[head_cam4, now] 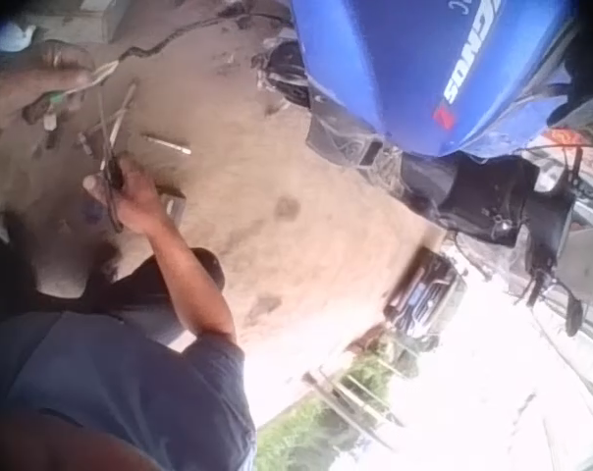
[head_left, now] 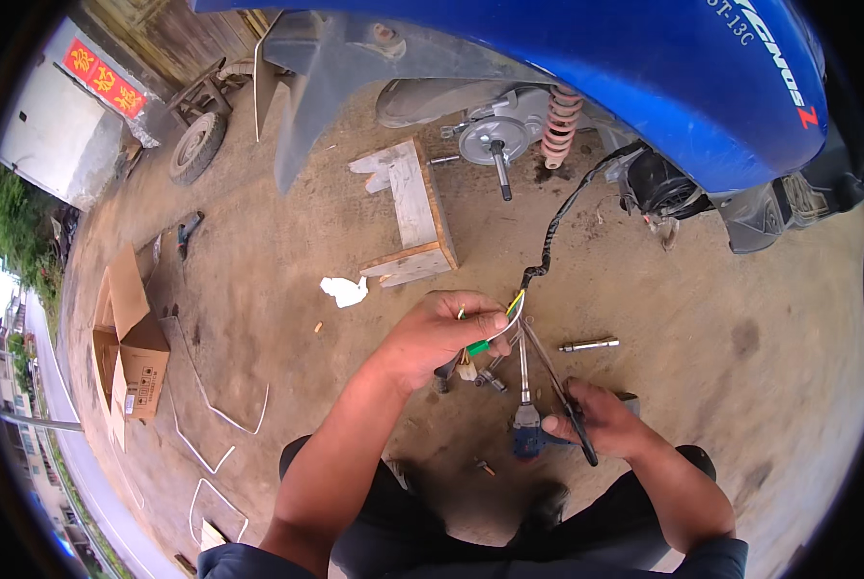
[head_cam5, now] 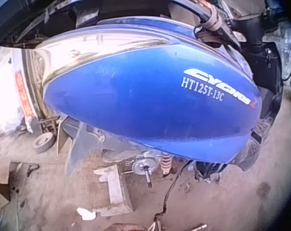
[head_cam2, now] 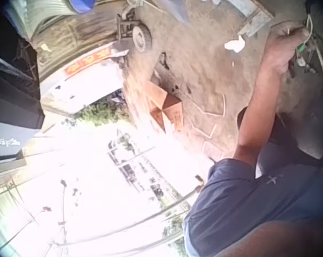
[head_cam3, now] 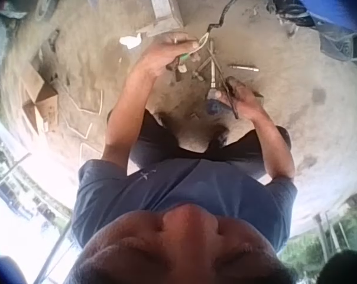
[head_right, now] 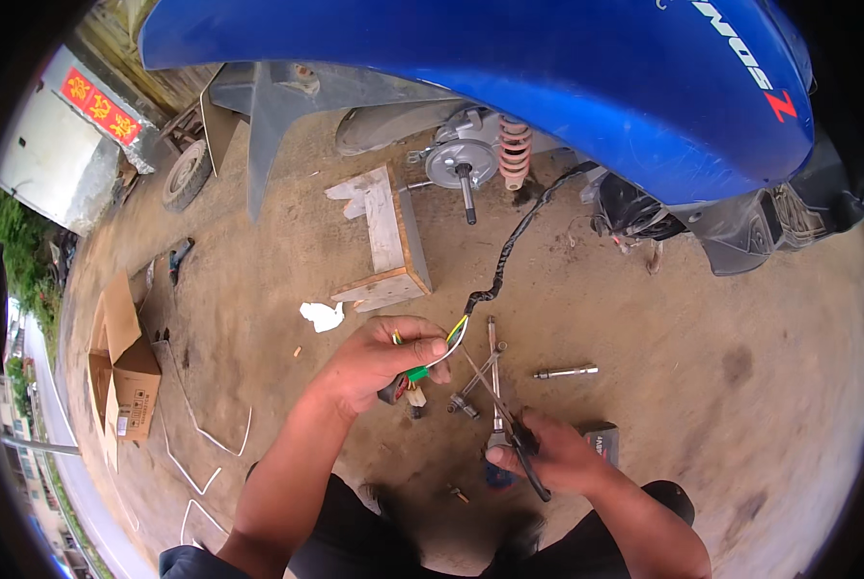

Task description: Repairing motorcycle wiring using scissors and electrical tape.

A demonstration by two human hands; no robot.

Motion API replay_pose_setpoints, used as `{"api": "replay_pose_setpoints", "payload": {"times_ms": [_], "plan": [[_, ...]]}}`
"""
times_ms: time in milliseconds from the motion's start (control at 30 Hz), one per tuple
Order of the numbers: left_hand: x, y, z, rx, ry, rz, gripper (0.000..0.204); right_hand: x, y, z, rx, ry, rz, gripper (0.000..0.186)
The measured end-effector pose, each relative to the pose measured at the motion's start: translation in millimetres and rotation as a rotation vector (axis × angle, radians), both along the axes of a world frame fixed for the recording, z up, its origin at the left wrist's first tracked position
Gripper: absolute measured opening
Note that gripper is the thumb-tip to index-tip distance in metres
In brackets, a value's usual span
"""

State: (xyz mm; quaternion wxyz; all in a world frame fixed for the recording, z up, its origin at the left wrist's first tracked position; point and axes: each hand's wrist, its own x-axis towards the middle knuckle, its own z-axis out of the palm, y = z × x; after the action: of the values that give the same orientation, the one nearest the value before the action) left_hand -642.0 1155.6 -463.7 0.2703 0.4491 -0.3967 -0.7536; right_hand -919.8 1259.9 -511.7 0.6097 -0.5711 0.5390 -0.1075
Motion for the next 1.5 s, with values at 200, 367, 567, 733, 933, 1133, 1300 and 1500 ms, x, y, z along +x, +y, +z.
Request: {"api": "replay_pose_setpoints", "payload": {"times_ms": [200,367,567,733,933,1133,1300,1500], "plan": [[4.4,6.2,-10.7,0.041,-0.078,-0.098,0.031,23.6,-14.6,9.2,0.107,-0.124,0.011,0.057],[3.2,8.2,-13.2,0.087,-0.045,-0.065,0.036,29.8,-23.5,-5.8,0.143,-0.23,-0.095,0.05],[5.3,11.3,-2.9,0.176,-0.01,0.011,0.053,38.6,-33.1,7.1,0.195,-0.316,-0.128,0.042],[9.1,12.9,-5.4,0.233,0.129,0.076,0.066,34.7,-33.8,2.0,0.25,-0.44,-0.204,0.037],[9.5,17.4,2.6,0.253,0.227,0.105,0.069,37.1,-32.3,-3.0,0.295,-0.526,-0.191,0.035],[16.4,13.4,-10.8,0.248,0.399,0.183,0.092,38.2,-32.2,-0.2,0.258,-0.567,-0.242,0.038],[22.8,15.0,-15.1,0.09,0.336,0.182,0.1,37.8,-34.3,1.8,0.203,-0.572,-0.191,0.037],[21.6,17.4,2.1,0.291,0.343,0.305,0.098,40.8,-35.6,4.3,0.189,-0.602,-0.176,0.037]]}}
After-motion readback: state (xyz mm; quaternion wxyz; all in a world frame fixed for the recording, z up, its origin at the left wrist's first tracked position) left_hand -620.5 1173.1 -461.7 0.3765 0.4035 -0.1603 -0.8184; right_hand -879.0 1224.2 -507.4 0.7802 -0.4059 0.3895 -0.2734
